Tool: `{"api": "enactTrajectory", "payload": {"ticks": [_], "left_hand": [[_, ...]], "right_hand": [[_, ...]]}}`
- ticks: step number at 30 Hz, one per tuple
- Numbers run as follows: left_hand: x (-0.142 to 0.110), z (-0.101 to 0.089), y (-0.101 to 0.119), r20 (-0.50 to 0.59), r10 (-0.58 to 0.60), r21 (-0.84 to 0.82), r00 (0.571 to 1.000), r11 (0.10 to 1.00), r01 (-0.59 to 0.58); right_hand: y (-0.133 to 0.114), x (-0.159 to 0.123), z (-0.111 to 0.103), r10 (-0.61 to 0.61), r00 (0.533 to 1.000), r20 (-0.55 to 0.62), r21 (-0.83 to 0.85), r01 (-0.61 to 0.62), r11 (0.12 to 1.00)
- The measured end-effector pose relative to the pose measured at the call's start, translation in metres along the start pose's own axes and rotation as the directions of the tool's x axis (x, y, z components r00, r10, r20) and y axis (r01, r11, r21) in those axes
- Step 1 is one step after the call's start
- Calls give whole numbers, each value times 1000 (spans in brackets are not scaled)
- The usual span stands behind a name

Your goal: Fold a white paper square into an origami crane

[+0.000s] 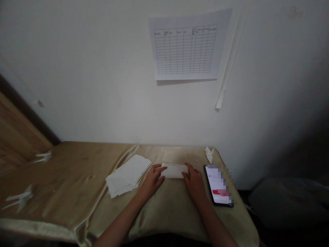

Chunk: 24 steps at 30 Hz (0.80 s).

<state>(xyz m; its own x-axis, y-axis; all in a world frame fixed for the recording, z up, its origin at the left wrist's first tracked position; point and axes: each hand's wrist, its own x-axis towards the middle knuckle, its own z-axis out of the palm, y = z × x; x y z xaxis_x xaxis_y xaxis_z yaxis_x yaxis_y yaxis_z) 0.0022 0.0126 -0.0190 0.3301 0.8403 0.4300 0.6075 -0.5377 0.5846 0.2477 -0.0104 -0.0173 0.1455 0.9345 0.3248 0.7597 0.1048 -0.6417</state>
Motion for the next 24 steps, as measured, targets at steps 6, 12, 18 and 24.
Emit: {"api": "enactTrajectory", "payload": {"ticks": [6, 12, 18, 24], "left_hand": [[-1, 6, -8, 9, 32, 53, 999, 998, -32], [-1, 6, -5, 1, 20, 160, 1000, 987, -20], [1, 2, 2, 13, 22, 218, 1000, 976, -24], [1, 2, 3, 17, 9, 220, 1000, 975, -12]], "right_hand": [[-2, 0, -1, -176, 984, -26, -60, 174, 983], [0, -1, -2, -239, 971, -22, -140, 234, 962], [0, -1, -2, -260, 966, -5, -181, 255, 950], [-3, -1, -4, -252, 967, 27, -203, 253, 946]]}}
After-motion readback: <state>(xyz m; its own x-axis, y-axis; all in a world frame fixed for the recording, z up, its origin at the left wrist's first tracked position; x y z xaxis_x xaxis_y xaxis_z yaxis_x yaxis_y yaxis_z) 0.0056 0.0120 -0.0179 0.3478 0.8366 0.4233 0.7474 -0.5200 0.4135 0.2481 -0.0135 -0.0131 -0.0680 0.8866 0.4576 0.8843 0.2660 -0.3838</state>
